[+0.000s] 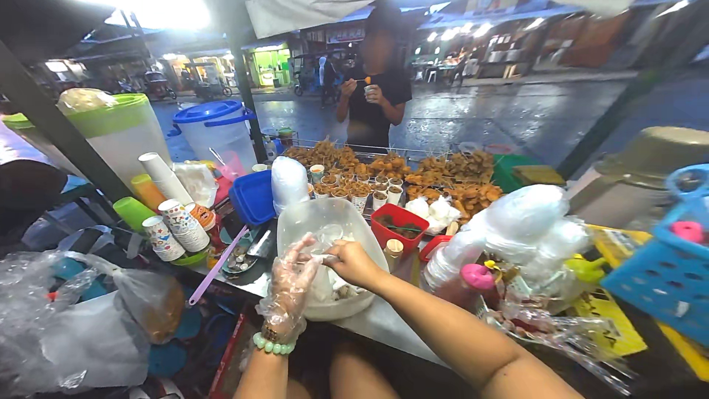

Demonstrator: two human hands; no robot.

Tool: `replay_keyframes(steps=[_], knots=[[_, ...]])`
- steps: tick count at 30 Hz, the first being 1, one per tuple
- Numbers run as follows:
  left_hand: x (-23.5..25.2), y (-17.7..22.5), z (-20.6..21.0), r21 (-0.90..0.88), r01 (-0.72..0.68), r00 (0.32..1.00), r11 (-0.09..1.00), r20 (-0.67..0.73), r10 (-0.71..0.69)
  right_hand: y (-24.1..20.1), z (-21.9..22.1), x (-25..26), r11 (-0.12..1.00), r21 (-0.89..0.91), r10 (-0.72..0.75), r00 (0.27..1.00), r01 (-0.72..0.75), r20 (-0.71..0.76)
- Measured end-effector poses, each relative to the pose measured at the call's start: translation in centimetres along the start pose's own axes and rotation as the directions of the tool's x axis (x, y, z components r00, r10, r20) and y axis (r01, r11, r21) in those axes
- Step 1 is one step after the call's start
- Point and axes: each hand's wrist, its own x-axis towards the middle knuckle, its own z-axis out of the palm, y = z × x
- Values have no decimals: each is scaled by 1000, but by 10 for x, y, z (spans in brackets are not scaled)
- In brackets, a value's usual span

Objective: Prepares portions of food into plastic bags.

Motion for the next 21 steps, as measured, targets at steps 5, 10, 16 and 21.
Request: replay_keyframes(steps=[5,10,16,21], knots=[[-14,-34,3,-119,65,997,991,55,-59,-34,-1,-4,995,83,-60,997,64,-44],[-47,-27,24,163,296,951,941,40,-306,-56,-7,-8,986,149,-70,997,71,-12],[-41,-44,42,325,220,975,920,-94,-200,-42,-37,-30,682,680,-74,950,270,-304],[-41,-48,45,2,293,954,956,-75,-292,-4,-8,-30,910,415,0,999,-17,41]])
